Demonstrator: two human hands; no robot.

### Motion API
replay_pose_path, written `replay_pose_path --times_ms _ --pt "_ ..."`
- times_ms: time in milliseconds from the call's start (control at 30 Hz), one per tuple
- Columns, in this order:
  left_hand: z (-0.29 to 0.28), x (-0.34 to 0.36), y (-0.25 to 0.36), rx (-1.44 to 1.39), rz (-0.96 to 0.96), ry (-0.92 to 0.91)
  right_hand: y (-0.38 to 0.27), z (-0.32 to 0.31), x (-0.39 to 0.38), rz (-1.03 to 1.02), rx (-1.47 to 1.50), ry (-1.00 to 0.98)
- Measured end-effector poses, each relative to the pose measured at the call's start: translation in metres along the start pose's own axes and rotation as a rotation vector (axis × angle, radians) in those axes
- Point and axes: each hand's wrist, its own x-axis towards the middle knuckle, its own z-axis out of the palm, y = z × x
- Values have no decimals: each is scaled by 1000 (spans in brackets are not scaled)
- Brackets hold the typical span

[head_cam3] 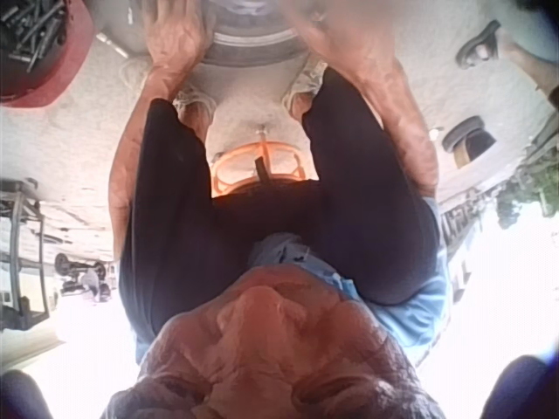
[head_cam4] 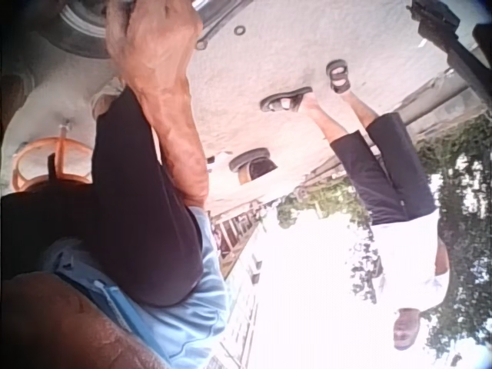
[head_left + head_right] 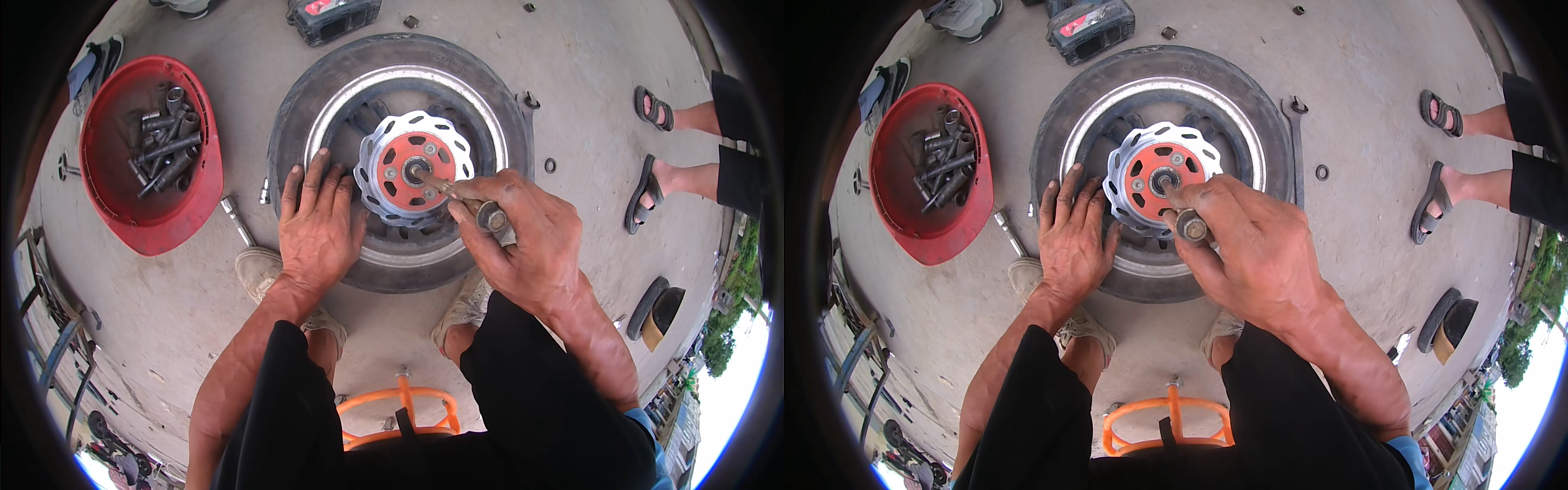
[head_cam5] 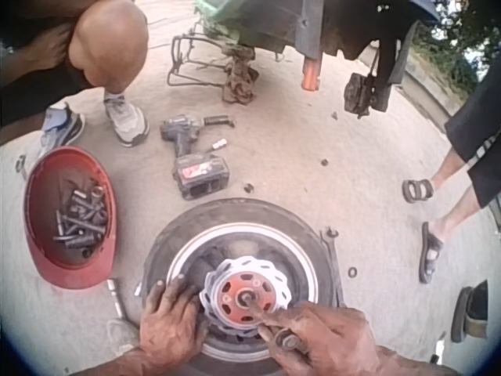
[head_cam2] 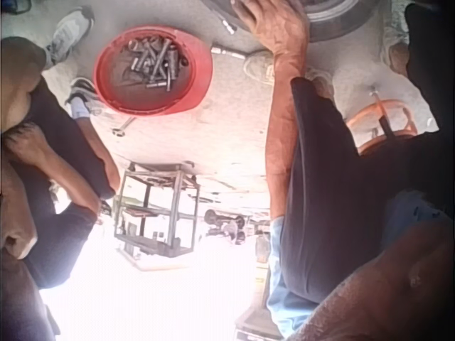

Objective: The person works on a wheel assembly, using a metal shaft and their hands to align and insert components into the hub.

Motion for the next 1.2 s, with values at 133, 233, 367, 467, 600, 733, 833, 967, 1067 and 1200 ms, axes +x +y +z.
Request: replay_pose_path --times_ms 133,233,367,467,600,733,833,967,1067,1200 --pt "-1 0 0 -5 -7 -7 0 2 0 8 1 4" --pt "1 1 0 0 5 0 2 3 -3 -10 13 -16" --pt "-1 2 0 -3 1 -5 -5 -12 3 -77 -12 -27" --pt "-1 -5 -5 2 -10 -5 -26 -46 3 -115 60 86" --pt "-10 -3 -13 -278 40 72 -4 -71 -6 19 154 348" --pt "-44 -4 -10 -585 71 169 8 -59 -16 19 236 260" --pt "-84 4 0 -554 182 215 -4 -38 -12 -59 351 152" --pt "-99 9 20 -383 371 59 -17 -19 -11 -7 567 4" --pt "-100 15 9 -383 392 203 8 -19 -25 260 587 42" --pt "-123 -26 -40 -216 -84 218 52 0 -48 438 353 117"
